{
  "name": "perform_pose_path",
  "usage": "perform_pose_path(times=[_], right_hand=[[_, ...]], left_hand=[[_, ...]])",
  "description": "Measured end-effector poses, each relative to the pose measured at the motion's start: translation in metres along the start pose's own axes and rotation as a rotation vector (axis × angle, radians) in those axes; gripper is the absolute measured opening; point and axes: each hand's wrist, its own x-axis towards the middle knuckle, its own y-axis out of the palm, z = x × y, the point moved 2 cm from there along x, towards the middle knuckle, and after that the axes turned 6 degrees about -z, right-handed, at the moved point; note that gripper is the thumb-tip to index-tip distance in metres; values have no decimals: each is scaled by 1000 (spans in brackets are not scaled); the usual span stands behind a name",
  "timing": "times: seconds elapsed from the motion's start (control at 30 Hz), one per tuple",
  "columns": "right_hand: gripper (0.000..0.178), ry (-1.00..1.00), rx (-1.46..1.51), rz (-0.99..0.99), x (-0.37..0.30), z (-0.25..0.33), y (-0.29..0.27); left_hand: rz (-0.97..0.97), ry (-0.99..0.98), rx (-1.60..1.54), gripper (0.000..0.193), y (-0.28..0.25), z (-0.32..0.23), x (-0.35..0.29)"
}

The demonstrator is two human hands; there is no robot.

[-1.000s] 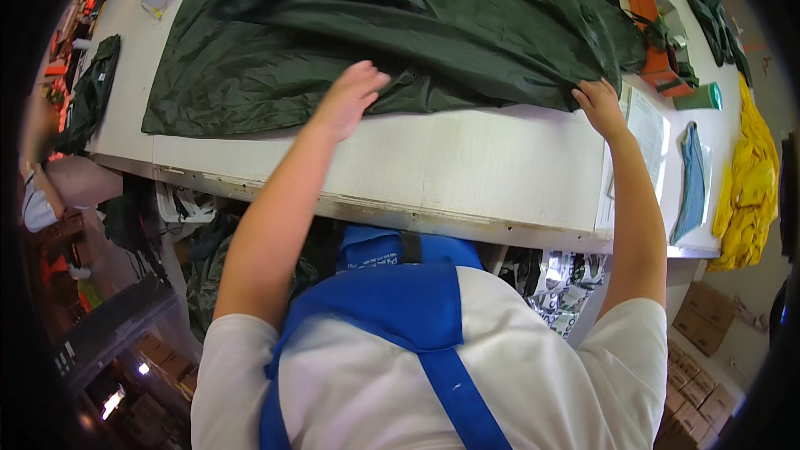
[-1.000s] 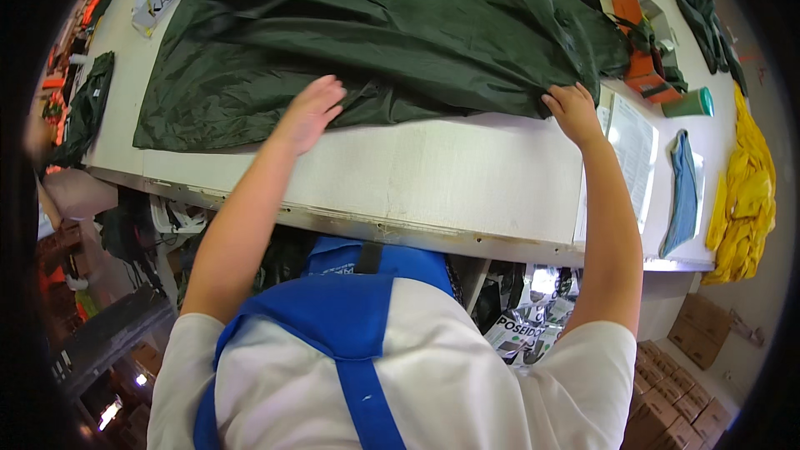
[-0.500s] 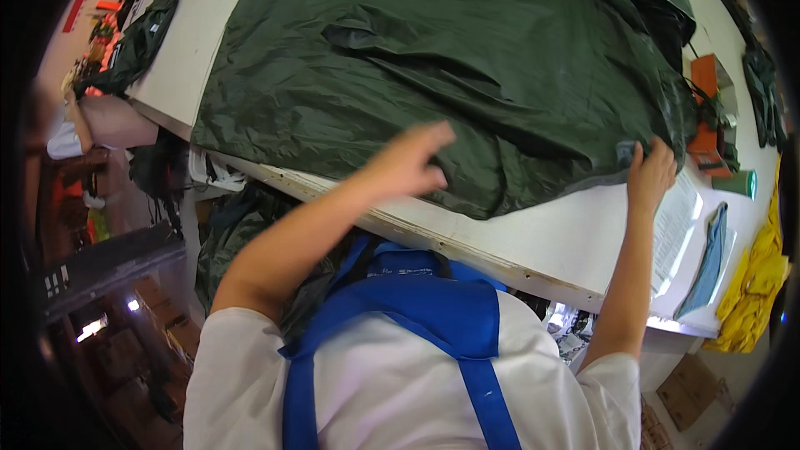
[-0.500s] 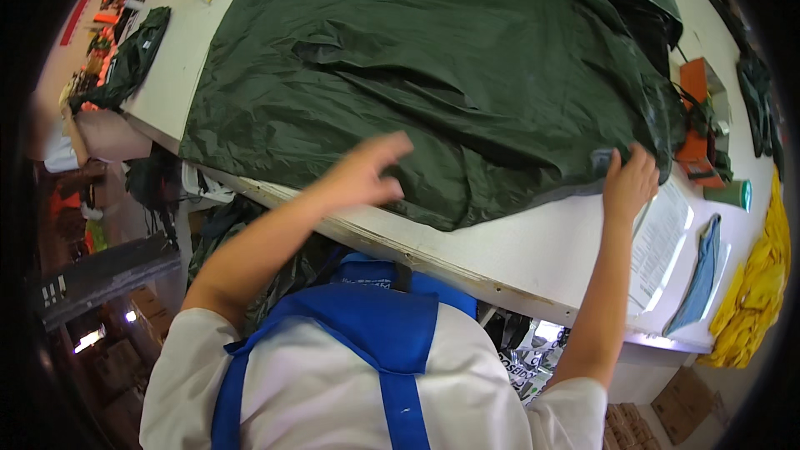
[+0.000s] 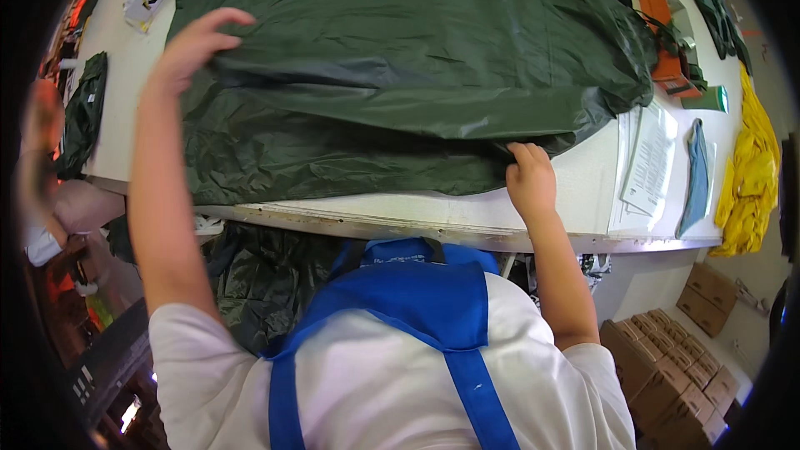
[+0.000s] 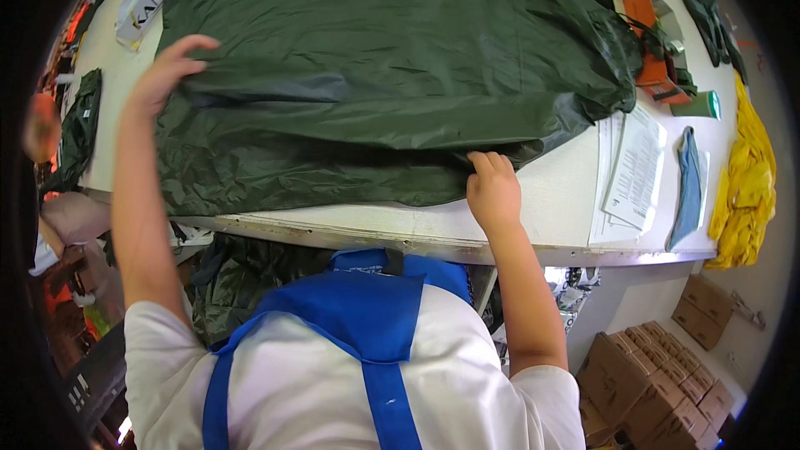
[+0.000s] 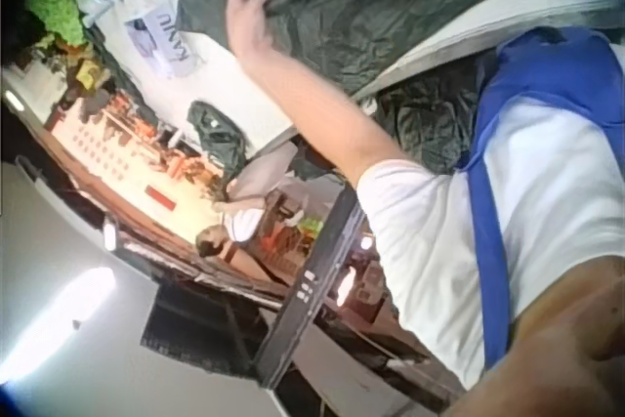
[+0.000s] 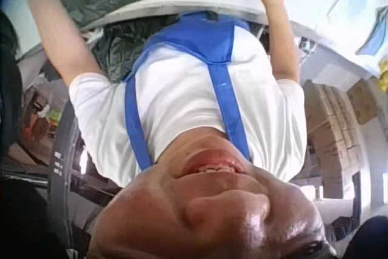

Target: The person folds a green jacket on a white table, then places a paper label on it. They repeat this process with several other jackets, stacking the labeled items on the table.

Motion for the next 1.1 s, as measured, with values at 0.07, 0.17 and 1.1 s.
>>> perform_pose_path(times=[0.07, 0.17, 1.1], right_hand=[[29, -80, 92, 5, -14, 10, -22], [27, -133, 131, 86, -43, 11, -29], [42, -169, -526, -563, 89, -113, -29]], left_hand=[[42, -107, -400, 17, -53, -8, -41], [34, -280, -639, 37, -38, 52, -53], [-736, -389, 447, 58, 80, 166, -114]])
